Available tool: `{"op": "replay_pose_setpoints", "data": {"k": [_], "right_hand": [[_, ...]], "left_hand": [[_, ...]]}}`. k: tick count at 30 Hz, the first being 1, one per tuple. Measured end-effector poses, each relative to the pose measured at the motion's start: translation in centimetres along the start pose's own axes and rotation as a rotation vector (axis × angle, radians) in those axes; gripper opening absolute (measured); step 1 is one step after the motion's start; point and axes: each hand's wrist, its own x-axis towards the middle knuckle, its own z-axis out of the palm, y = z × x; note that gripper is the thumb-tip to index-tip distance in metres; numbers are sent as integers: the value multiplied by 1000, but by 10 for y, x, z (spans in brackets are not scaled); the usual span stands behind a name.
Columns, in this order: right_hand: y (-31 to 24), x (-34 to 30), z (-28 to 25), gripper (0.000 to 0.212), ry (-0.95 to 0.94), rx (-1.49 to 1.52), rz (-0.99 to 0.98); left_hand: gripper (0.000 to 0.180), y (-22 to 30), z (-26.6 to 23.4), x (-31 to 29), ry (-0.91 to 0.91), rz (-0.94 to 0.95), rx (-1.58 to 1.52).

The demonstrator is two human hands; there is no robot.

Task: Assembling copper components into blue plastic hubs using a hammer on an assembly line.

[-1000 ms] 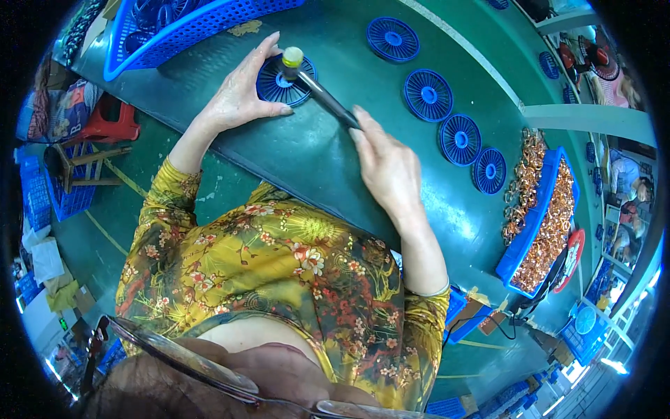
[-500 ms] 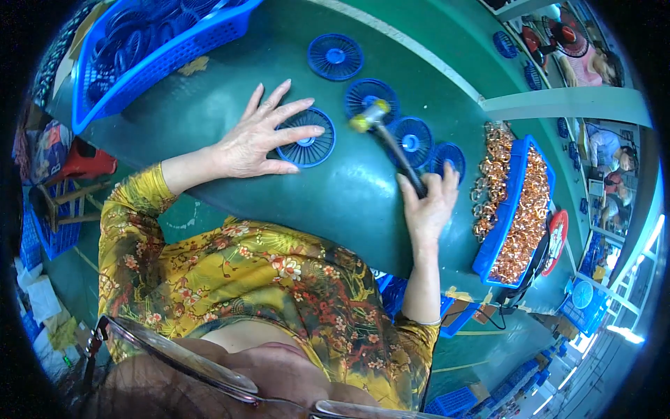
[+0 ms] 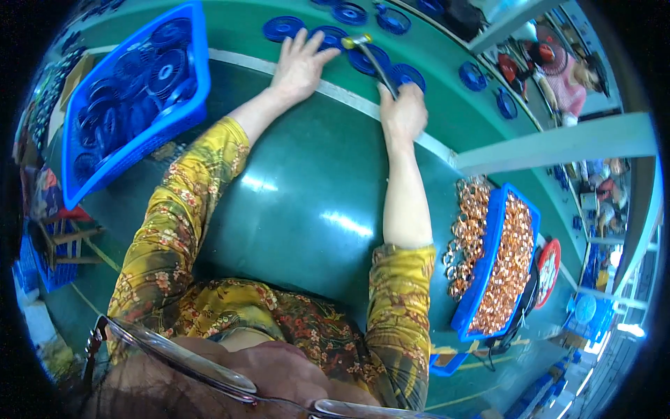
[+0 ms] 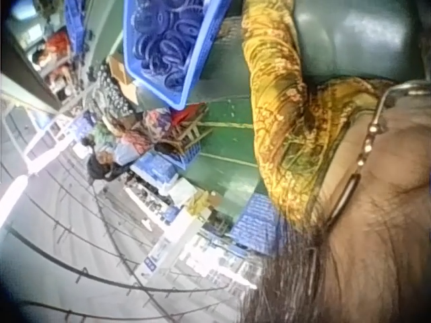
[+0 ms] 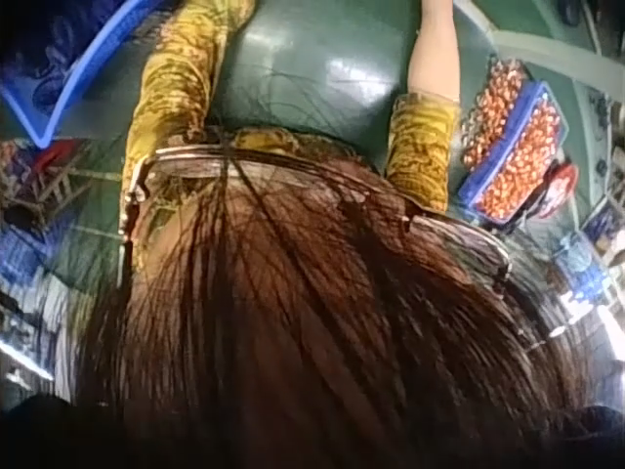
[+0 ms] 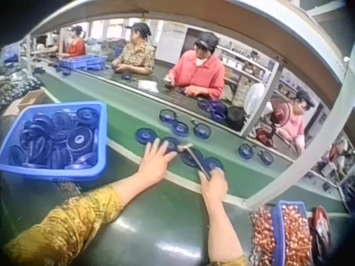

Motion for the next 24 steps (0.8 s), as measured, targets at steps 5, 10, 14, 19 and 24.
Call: {"op": "replay_pose_setpoints", "data": {"k": [5,10,14,19,24], "right_hand": [[7,-44,-47,42,-82,75,-124],[35,-119,-106,36,-150,140,-159],[49,-144,-117,33,-198,71,-216],[1,-135,-119,24,-165,221,-352],[-90,-86,-75,22,-709,876,-57]], "left_hand": [[35,23,-61,-38,9,55,-172],[38,30,-149,-90,-94,276,-457],[33,-38,-258,-106,288,99,-158],[52,-206,-316,-171,414,-686,631],[33,-247,-327,-174,-152,-1120,432]]}}
